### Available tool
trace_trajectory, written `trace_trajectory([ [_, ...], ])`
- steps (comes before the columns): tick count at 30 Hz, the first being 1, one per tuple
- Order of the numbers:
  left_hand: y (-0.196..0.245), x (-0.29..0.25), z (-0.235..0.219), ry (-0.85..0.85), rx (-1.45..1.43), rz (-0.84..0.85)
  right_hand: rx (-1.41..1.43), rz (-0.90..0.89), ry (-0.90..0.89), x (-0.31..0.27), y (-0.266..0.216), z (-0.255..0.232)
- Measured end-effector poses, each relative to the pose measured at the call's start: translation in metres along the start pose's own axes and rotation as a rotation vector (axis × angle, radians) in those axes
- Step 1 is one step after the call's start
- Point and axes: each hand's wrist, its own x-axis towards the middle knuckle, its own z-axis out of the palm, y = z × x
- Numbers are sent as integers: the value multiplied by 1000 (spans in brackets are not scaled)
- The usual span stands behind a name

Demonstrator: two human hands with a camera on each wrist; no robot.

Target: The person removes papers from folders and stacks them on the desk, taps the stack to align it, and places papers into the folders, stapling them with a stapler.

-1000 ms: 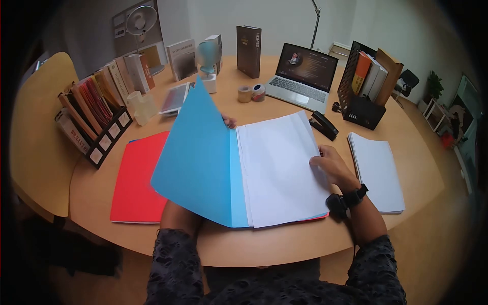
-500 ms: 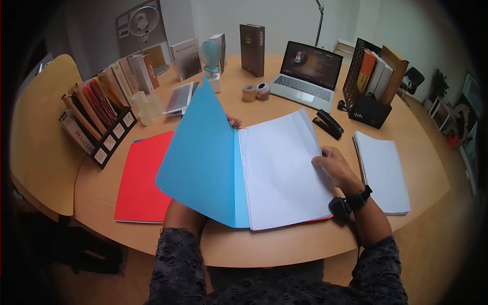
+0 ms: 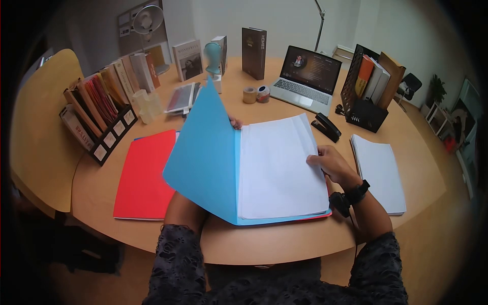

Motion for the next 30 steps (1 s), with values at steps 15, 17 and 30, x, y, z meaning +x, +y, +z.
trace_trajectory([
  [15, 10, 1, 8, -27, 79, -77, 11, -42, -121, 1, 6, -9],
  [17, 5, 1, -1, -48, 85, -42, -15, -1, -114, -1, 4, -7],
  [30, 15, 2, -11, -241, -65, -158, -46, -59, -34, 2, 11, 2],
])
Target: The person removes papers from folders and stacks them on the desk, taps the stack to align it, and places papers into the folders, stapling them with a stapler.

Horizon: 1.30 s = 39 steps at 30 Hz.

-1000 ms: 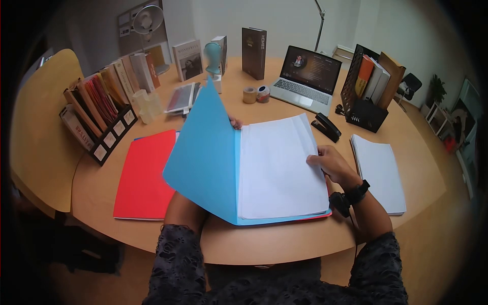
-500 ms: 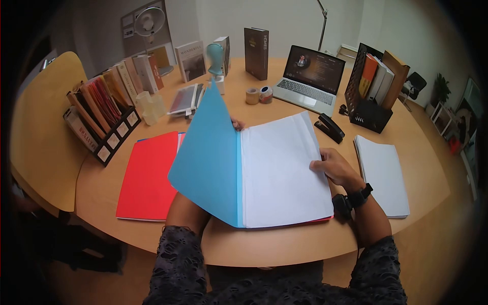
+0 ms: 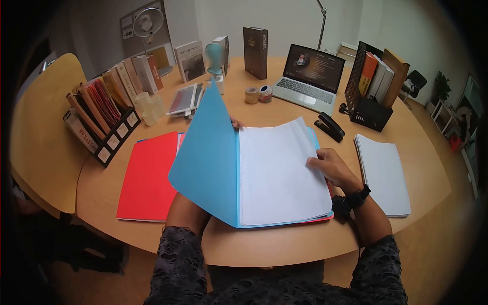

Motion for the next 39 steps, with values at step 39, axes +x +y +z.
trace_trajectory([
  [39, -30, 13, -9, 101, -28, 358, -226, -31, -48, -19, -25, -5],
])
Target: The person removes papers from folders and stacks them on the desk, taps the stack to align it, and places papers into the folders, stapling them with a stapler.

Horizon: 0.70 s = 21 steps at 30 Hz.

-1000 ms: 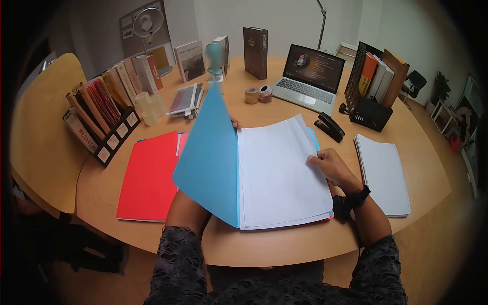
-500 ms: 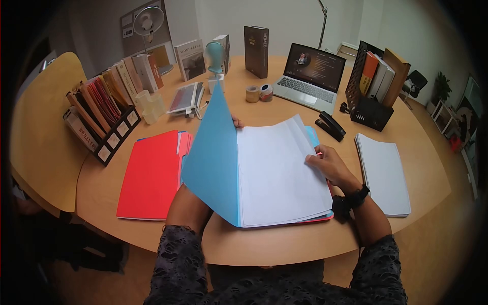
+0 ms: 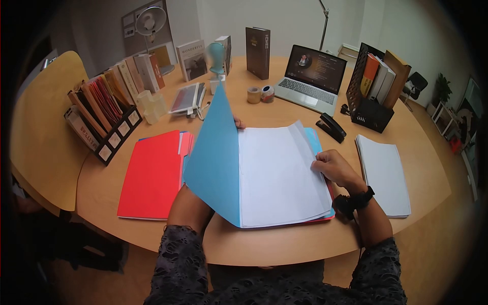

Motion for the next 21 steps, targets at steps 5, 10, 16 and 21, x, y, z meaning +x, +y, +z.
trace_trajectory([
  [5, -2, -2, -5, 52, 45, 1, 83, 4, 28, 2, 7, 7],
  [10, -3, -3, 2, 87, 28, 18, 3, -35, 20, -3, 3, 5],
  [16, -2, 2, 3, 31, -1, 16, -150, -113, 81, 0, 10, 4],
  [21, 0, 3, 39, 264, 103, 39, -126, -55, 52, -1, 7, 1],
])
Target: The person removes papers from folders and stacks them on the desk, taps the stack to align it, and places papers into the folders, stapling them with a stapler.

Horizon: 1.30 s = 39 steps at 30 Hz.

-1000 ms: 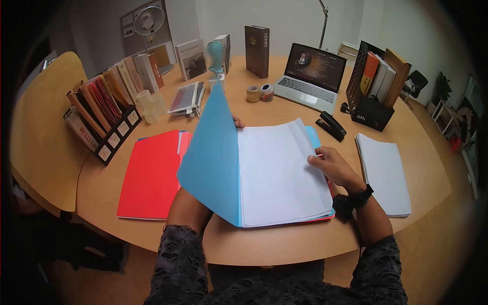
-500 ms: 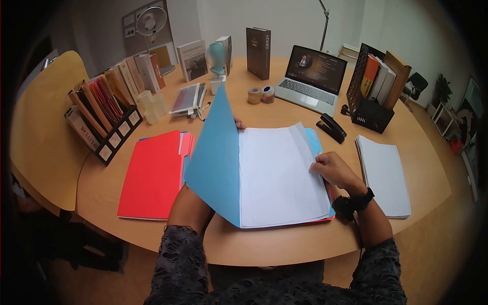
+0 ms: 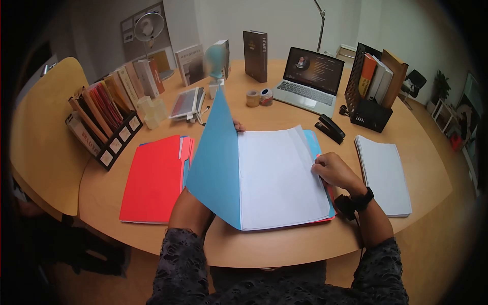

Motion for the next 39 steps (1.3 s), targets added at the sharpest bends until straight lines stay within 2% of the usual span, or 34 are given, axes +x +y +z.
trace_trajectory([
  [1, 1, 0, 13, 127, -12, 48, 21, 34, -20, -2, -2, -1],
  [11, 1, 5, 0, 133, 51, -2, 7, 46, -15, -5, -3, -3],
  [13, 5, 6, 6, 31, 19, 34, -40, 6, 8, -5, -3, -3],
  [17, 4, 10, -7, 14, -12, -40, -92, 36, 11, -8, -6, -8],
  [18, 11, 0, -10, 17, -13, -44, -86, 39, 6, -7, -5, -8],
  [19, 9, 13, -9, 21, -13, -47, -81, 41, 0, -7, -4, -8],
  [20, 13, -5, -10, 25, -14, -49, -83, 41, 2, -8, -5, -8],
  [29, 5, 11, -6, 45, -24, -56, 52, 50, -13, -15, -13, -29],
  [35, -1, 22, 2, 61, -26, -87, -43, 43, 120, 8, -27, -76],
  [37, 0, 26, 1, 67, -27, -103, -306, 21, 176, 32, -26, -89],
  [38, 5, 10, -5, 70, -28, -108, -306, 22, 178, 46, -17, -93],
  [39, 2, 7, -4, 74, -27, -111, -396, -50, 240, 65, -1, -95],
])
